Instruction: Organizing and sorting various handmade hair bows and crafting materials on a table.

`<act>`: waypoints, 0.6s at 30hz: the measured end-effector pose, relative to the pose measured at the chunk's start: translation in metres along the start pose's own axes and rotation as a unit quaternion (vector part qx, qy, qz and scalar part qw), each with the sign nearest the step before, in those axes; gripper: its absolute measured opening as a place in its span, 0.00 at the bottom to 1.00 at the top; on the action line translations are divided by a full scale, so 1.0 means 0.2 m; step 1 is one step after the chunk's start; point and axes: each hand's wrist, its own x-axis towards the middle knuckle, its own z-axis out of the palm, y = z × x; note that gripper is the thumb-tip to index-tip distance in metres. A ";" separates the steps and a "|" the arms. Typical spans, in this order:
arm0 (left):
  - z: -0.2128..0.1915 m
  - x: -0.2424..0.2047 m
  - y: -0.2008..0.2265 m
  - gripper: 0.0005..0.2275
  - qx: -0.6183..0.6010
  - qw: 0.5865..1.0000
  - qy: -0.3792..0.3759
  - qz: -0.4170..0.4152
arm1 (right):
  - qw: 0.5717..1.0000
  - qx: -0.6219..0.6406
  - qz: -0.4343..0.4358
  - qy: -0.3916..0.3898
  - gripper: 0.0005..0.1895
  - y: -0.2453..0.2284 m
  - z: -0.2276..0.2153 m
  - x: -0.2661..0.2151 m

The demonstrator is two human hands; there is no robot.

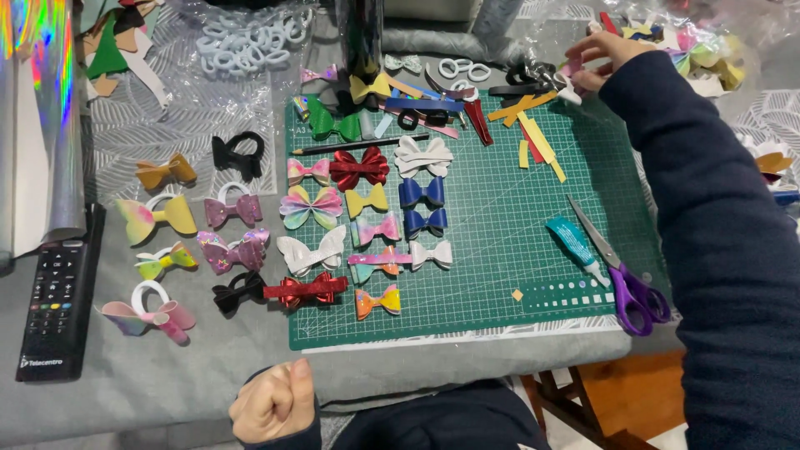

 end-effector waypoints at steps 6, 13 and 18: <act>0.02 0.04 0.06 0.23 0.008 1.000 -0.003 0.003 | 0.998 0.033 0.024 -0.040 0.26 -0.17 -0.03 -0.05; -0.01 0.04 0.07 0.23 0.040 0.999 -0.031 -0.012 | 0.999 -0.009 0.030 -0.026 0.36 -0.20 -0.03 -0.09; -0.03 -0.02 0.06 0.23 0.052 0.996 -0.050 -0.056 | 0.997 0.067 -0.006 -0.026 0.35 -0.24 -0.09 -0.18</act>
